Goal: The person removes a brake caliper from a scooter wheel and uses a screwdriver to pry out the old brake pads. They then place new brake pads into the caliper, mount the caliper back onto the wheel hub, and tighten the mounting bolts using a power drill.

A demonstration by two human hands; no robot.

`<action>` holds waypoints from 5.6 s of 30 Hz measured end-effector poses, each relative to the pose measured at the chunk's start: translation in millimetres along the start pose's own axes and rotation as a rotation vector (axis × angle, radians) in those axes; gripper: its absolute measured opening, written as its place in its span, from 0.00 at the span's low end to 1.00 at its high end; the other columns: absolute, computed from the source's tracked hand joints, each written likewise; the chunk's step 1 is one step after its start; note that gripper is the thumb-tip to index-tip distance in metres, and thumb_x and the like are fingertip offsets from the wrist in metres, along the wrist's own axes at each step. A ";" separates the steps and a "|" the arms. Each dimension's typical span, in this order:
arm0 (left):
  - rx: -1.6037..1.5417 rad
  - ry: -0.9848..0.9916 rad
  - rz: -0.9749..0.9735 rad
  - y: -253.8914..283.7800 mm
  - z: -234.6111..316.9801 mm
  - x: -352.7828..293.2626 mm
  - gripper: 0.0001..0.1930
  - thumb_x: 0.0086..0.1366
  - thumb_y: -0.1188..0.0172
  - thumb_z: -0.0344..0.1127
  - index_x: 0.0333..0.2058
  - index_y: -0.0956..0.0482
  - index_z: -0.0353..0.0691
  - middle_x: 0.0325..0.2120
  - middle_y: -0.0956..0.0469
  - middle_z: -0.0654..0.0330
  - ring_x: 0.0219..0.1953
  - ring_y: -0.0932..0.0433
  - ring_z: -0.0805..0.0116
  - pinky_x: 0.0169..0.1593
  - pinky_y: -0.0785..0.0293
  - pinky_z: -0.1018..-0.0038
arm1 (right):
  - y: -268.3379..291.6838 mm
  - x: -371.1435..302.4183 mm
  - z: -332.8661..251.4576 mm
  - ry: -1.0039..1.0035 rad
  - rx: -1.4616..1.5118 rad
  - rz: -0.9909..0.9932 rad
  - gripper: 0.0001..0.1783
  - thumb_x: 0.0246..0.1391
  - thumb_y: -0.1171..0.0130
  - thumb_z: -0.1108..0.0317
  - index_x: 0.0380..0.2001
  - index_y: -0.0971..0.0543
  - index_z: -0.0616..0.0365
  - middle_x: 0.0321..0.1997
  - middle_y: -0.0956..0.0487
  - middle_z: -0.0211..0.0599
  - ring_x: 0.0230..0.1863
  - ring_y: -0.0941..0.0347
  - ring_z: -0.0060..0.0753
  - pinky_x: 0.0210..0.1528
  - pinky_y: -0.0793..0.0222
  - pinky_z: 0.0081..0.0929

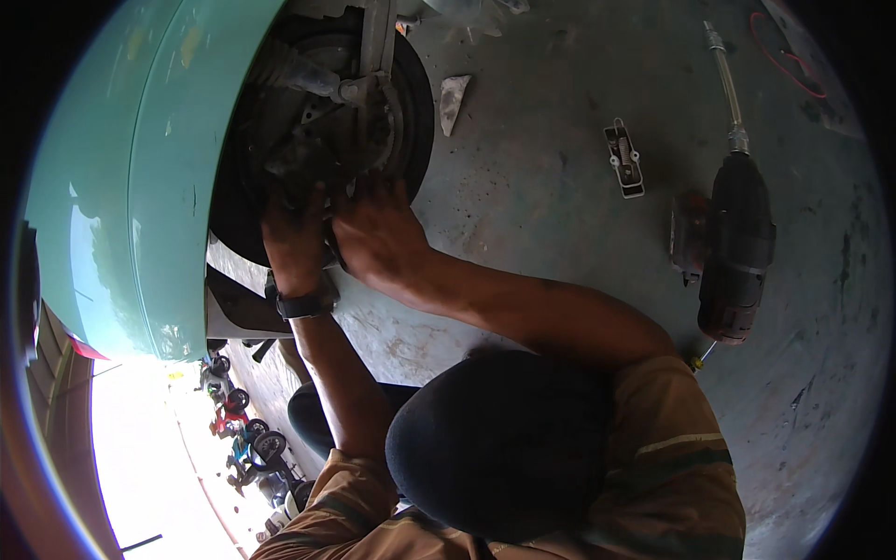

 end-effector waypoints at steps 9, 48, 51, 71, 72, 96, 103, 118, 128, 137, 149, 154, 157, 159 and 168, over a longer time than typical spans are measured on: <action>0.358 -0.099 -0.087 -6.0 -36.6 3.6 0.30 0.64 0.37 0.48 0.55 0.27 0.29 0.50 0.23 0.39 0.51 0.24 0.40 0.57 0.30 0.56 | 43.0 -106.4 128.1 -0.315 -0.150 0.146 0.16 0.56 0.38 0.60 0.46 0.21 0.54 0.53 0.22 0.42 0.53 0.28 0.48 0.56 0.35 0.48; -0.018 -0.312 0.083 18.0 3.4 3.6 0.29 0.62 0.38 0.35 0.60 0.31 0.29 0.57 0.27 0.42 0.61 0.29 0.50 0.65 0.37 0.61 | 106.4 -67.8 192.7 -0.567 0.477 0.478 0.17 0.59 0.37 0.66 0.49 0.22 0.62 0.43 0.15 0.40 0.46 0.20 0.31 0.50 0.27 0.26; 0.109 -0.284 -0.038 22.6 3.7 11.4 0.30 0.62 0.35 0.37 0.59 0.30 0.29 0.57 0.27 0.42 0.61 0.29 0.48 0.65 0.37 0.60 | 82.4 -53.8 176.7 -0.549 0.951 0.404 0.19 0.57 0.34 0.68 0.51 0.21 0.62 0.44 0.16 0.37 0.46 0.21 0.27 0.51 0.27 0.25; 0.139 -0.134 0.144 -8.8 20.2 15.0 0.24 0.67 0.40 0.40 0.56 0.28 0.29 0.53 0.25 0.45 0.54 0.25 0.52 0.60 0.33 0.62 | 0.7 13.7 78.3 -0.141 1.125 0.334 0.15 0.51 0.29 0.70 0.44 0.16 0.55 0.41 0.15 0.38 0.35 0.16 0.29 0.35 0.19 0.23; 0.023 -0.086 0.191 -10.6 18.4 16.7 0.22 0.70 0.43 0.41 0.56 0.28 0.29 0.52 0.24 0.46 0.53 0.25 0.54 0.60 0.32 0.63 | 1.8 19.0 76.3 -0.109 1.090 0.364 0.16 0.50 0.29 0.69 0.44 0.16 0.54 0.41 0.15 0.38 0.35 0.16 0.30 0.35 0.19 0.24; 0.128 -0.100 0.271 -15.3 24.1 11.7 0.20 0.72 0.46 0.41 0.53 0.25 0.30 0.48 0.21 0.48 0.50 0.22 0.57 0.54 0.28 0.64 | 1.4 57.2 58.9 0.179 0.720 0.591 0.12 0.45 0.34 0.69 0.37 0.17 0.53 0.30 0.17 0.36 0.34 0.18 0.40 0.35 0.19 0.36; 0.114 -0.186 0.317 -14.6 17.2 13.4 0.19 0.71 0.45 0.40 0.52 0.24 0.30 0.44 0.18 0.51 0.44 0.21 0.61 0.49 0.27 0.67 | 8.2 56.0 57.3 0.119 0.671 0.465 0.11 0.48 0.34 0.71 0.38 0.17 0.54 0.27 0.17 0.41 0.31 0.18 0.41 0.34 0.19 0.36; 0.006 -0.137 0.002 15.3 5.9 9.2 0.28 0.66 0.40 0.29 0.63 0.35 0.29 0.59 0.29 0.47 0.61 0.30 0.59 0.63 0.35 0.66 | 20.6 71.1 34.7 0.150 0.124 0.367 0.09 0.57 0.43 0.68 0.38 0.19 0.60 0.34 0.19 0.39 0.41 0.20 0.38 0.54 0.26 0.33; 0.103 -0.208 0.036 31.4 5.9 -0.3 0.30 0.66 0.41 0.34 0.64 0.38 0.30 0.62 0.33 0.41 0.65 0.34 0.47 0.67 0.39 0.60 | 31.5 85.5 42.1 -0.065 -0.017 -0.074 0.23 0.70 0.58 0.51 0.44 0.22 0.58 0.32 0.18 0.57 0.37 0.20 0.60 0.43 0.24 0.50; 0.112 -0.306 -0.006 30.1 -1.2 -25.8 0.38 0.63 0.38 0.35 0.68 0.44 0.38 0.64 0.36 0.45 0.63 0.36 0.38 0.66 0.37 0.54 | 14.1 99.3 42.0 -0.237 0.249 -0.034 0.18 0.67 0.51 0.55 0.43 0.26 0.60 0.42 0.18 0.55 0.41 0.20 0.59 0.41 0.25 0.47; 0.055 -0.283 -0.079 48.9 0.9 -61.5 0.38 0.61 0.37 0.31 0.68 0.43 0.39 0.63 0.36 0.42 0.62 0.36 0.37 0.64 0.37 0.50 | 16.9 89.4 35.1 -0.118 -0.094 -0.061 0.26 0.67 0.54 0.51 0.53 0.27 0.63 0.48 0.17 0.45 0.48 0.20 0.46 0.47 0.26 0.42; 0.108 -0.353 -0.310 50.7 -12.9 -92.8 0.39 0.58 0.36 0.29 0.68 0.42 0.41 0.63 0.35 0.44 0.64 0.36 0.41 0.65 0.36 0.53 | -19.7 114.3 94.2 -0.044 0.215 -0.089 0.19 0.66 0.53 0.57 0.41 0.22 0.62 0.39 0.18 0.54 0.46 0.22 0.55 0.46 0.27 0.49; 0.148 -0.345 -0.424 61.8 -31.0 -104.5 0.39 0.58 0.37 0.28 0.68 0.43 0.42 0.63 0.35 0.46 0.64 0.36 0.44 0.65 0.37 0.54 | -1.2 102.9 54.1 0.132 -0.358 -0.288 0.21 0.61 0.45 0.58 0.52 0.27 0.58 0.46 0.19 0.53 0.47 0.21 0.49 0.48 0.27 0.51; 0.126 -0.353 -0.473 61.1 -33.1 -107.6 0.40 0.58 0.37 0.28 0.68 0.43 0.42 0.63 0.35 0.46 0.65 0.35 0.46 0.66 0.37 0.54 | 22.6 94.5 43.7 0.145 -0.771 -0.368 0.32 0.56 0.37 0.60 0.63 0.31 0.55 0.51 0.20 0.52 0.47 0.20 0.43 0.50 0.27 0.53; 0.138 -0.300 -0.711 48.6 -59.9 -133.8 0.35 0.62 0.40 0.30 0.68 0.41 0.45 0.60 0.31 0.47 0.62 0.32 0.47 0.65 0.36 0.57 | 10.1 106.2 71.7 -0.210 0.050 -0.021 0.23 0.63 0.50 0.62 0.55 0.30 0.68 0.47 0.21 0.60 0.46 0.23 0.60 0.52 0.27 0.44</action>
Point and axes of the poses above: each hand's wrist, its own x-axis towards the middle knuckle, its own y-axis out of the back of the hand, z = x × y, the point moved 2 cm from there along x, towards the middle knuckle
